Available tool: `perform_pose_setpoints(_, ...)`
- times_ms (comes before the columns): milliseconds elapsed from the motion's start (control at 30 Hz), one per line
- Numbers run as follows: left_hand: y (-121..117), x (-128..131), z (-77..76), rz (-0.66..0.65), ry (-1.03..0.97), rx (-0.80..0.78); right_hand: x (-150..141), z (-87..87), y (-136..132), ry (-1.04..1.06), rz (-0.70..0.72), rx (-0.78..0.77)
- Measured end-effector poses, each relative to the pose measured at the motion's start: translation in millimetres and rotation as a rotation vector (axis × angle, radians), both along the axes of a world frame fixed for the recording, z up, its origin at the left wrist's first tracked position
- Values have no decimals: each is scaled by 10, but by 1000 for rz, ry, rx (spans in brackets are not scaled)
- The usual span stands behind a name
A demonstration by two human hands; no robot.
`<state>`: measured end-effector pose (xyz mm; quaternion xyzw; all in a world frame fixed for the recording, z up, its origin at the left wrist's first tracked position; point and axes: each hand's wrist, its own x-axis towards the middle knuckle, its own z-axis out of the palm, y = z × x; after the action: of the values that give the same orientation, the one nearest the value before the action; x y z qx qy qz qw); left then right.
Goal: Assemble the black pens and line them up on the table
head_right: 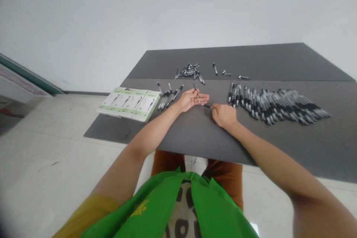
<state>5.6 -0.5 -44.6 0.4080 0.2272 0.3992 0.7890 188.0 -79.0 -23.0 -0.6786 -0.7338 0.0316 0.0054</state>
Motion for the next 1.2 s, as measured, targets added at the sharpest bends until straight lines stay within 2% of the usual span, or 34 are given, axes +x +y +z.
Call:
perform_pose_setpoints(133,4,-5,-3,-80,38,19,9,-7,-11,-23,30,-1)
perform_pose_setpoints(233,-5,5,-4,-85,47,46,-13,1,-13,-48,13,2)
perform_pose_setpoints(700,-30,135,-82,114,47,89,-128,9,-87,-45,-24,52)
perform_pose_setpoints(1033,-56,105,-53,239,-14,4,-278,-21,-248,53,67,122)
perform_pose_setpoints(1200,-90,113,-31,276,-58,27,-331,-37,-257,100,66,80)
